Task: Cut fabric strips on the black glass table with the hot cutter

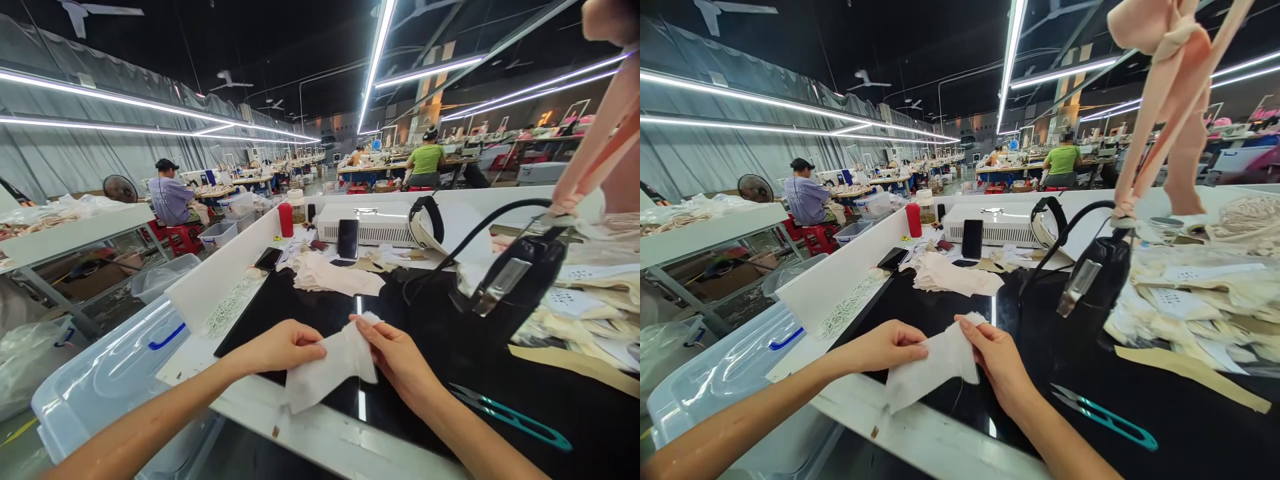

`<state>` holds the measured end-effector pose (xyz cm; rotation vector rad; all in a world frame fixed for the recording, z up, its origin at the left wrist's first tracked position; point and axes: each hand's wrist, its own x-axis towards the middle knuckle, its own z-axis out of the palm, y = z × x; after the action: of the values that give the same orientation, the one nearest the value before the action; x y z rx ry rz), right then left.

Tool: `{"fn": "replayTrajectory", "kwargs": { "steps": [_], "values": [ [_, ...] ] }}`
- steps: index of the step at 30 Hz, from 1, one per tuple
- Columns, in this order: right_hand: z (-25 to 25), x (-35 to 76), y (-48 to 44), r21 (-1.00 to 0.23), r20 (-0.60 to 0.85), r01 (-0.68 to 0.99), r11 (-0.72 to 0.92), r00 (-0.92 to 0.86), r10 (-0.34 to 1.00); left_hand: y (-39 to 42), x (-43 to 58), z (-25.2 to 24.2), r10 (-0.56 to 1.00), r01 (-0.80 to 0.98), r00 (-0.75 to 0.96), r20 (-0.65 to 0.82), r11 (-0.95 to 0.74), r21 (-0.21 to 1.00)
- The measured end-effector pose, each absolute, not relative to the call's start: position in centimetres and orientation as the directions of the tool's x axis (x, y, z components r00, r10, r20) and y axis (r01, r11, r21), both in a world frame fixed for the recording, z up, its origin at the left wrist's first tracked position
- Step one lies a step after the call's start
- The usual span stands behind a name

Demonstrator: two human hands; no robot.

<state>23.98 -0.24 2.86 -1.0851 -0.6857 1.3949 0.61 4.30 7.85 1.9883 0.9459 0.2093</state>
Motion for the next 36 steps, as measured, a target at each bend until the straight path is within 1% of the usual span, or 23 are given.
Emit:
{"fn": "replayTrajectory", "kwargs": {
  "steps": [2,3,5,6,7,9,10,11,12,13,14,16,17,19,21,23,26,31,33,36],
  "values": [
    [3.2,25.1,0.8,-0.933,-0.154,-0.351,-0.083,0.182,0.971,5.3,0.1,8.1,0.755,0.607,0.647,-0.110,-0.423,0.672],
    [3.4,25.5,1.2,-0.950,-0.114,-0.308,-0.044,0.215,0.970,5.7,-0.2,8.4,0.778,0.618,0.626,-0.060,-0.447,0.646],
    [4.1,26.4,1.7,-0.975,-0.026,-0.219,0.035,0.267,0.963,6.2,-0.5,9.3,0.799,0.631,0.599,0.062,-0.517,0.578],
    [4.5,26.7,1.7,-0.982,0.015,-0.174,0.067,0.281,0.959,6.3,-0.7,9.8,0.789,0.643,0.598,0.139,-0.577,0.504],
    [4.8,27.0,1.5,-0.988,0.051,-0.129,0.091,0.284,0.957,6.3,-0.9,10.2,0.758,0.659,0.613,0.223,-0.646,0.386],
    [5.1,27.5,0.7,-0.992,0.096,-0.052,0.113,0.261,0.961,5.9,-1.3,10.6,0.656,0.670,0.673,0.341,-0.736,0.096],
    [5.0,27.8,0.1,-0.993,0.112,-0.010,0.118,0.229,0.967,5.6,-1.6,10.5,0.604,0.655,0.714,0.355,-0.755,-0.033],
    [4.6,28.0,-0.5,-0.991,0.134,0.046,0.128,0.182,0.974,5.3,-1.9,10.2,0.565,0.627,0.755,0.332,-0.771,-0.115],
    [4.0,28.3,-1.2,-0.983,0.157,0.116,0.143,0.123,0.980,4.9,-2.1,9.7,0.536,0.589,0.796,0.282,-0.793,-0.154],
    [3.3,28.5,-2.0,-0.966,0.178,0.197,0.164,0.054,0.983,4.5,-2.4,9.1,0.513,0.548,0.830,0.218,-0.822,-0.152],
    [2.4,28.8,-2.7,-0.940,0.195,0.282,0.193,-0.019,0.981,4.2,-2.5,8.5,0.499,0.517,0.853,0.153,-0.848,-0.120],
    [0.7,29.2,-4.1,-0.873,0.208,0.419,0.248,-0.139,0.968,3.6,-2.6,7.2,0.485,0.487,0.871,0.073,-0.873,-0.014],
    [0.1,29.4,-4.7,-0.840,0.215,0.467,0.277,-0.184,0.959,3.4,-2.4,6.7,0.482,0.481,0.873,0.070,-0.876,0.040],
    [-0.8,29.8,-5.7,-0.767,0.237,0.540,0.347,-0.263,0.935,3.0,-1.5,5.8,0.471,0.456,0.873,0.128,-0.880,0.133],
    [-1.0,30.0,-6.5,-0.694,0.259,0.591,0.410,-0.326,0.909,2.8,0.0,5.0,0.444,0.402,0.868,0.222,-0.891,0.211],
    [-0.9,30.2,-7.1,-0.632,0.274,0.626,0.457,-0.371,0.887,2.8,1.9,4.4,0.418,0.349,0.859,0.295,-0.901,0.258],
    [-0.7,30.2,-8.0,-0.564,0.293,0.656,0.502,-0.409,0.864,2.8,4.6,3.4,0.380,0.303,0.866,0.326,-0.916,0.261],
    [0.4,30.6,-9.7,-0.520,0.326,0.653,0.550,-0.443,0.835,2.3,6.4,1.9,0.338,0.284,0.902,0.269,-0.933,0.219],
    [1.1,31.3,-10.2,-0.531,0.361,0.651,0.542,-0.405,0.840,2.0,6.3,1.6,0.328,0.279,0.907,0.265,-0.938,0.205],
    [1.7,32.8,-10.8,-0.572,0.426,0.663,0.484,-0.264,0.865,2.3,5.9,1.6,0.315,0.265,0.908,0.276,-0.942,0.203]
  ]
}}
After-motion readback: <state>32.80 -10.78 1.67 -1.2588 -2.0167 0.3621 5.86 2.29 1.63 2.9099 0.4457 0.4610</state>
